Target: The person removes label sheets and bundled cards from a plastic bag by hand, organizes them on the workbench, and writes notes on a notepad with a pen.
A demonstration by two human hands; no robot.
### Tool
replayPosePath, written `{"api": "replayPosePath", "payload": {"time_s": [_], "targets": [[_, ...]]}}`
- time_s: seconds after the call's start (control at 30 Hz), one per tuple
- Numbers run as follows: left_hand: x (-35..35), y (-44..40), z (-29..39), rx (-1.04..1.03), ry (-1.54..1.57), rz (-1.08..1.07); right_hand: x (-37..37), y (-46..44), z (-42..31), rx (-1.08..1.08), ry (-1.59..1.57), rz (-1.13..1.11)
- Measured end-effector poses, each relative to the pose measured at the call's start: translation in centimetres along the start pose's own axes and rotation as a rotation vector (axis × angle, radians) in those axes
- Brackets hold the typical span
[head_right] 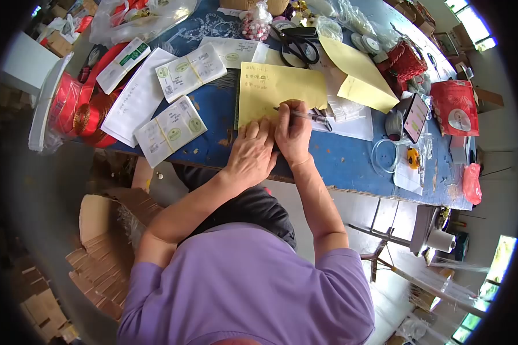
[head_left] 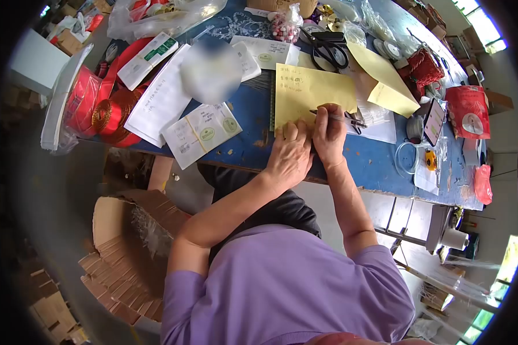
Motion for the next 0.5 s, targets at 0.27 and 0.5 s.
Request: {"api": "replayPosePath", "payload": {"time_s": [0.27, 0.5], "targets": [[-0.37, -0.43, 0.19, -0.005, -0.084, -0.036, -0.25, -0.66, -0.50, -0.002, 0.237, -0.105], [-0.66, -0.41, 0.18, 0.010, -0.103, -0.058, -0.51, -0.74, -0.65, -0.071, 0.272, -0.145]]}}
Point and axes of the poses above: each hand's wrist, its own y-axis away from the middle knuckle, its own x-axis out of the back of the hand, z = x × y, the point moved 4 cm from there along -y, towards the middle knuckle, and after that the axes turned 11 degrees about -z, right-handed, at the moved point
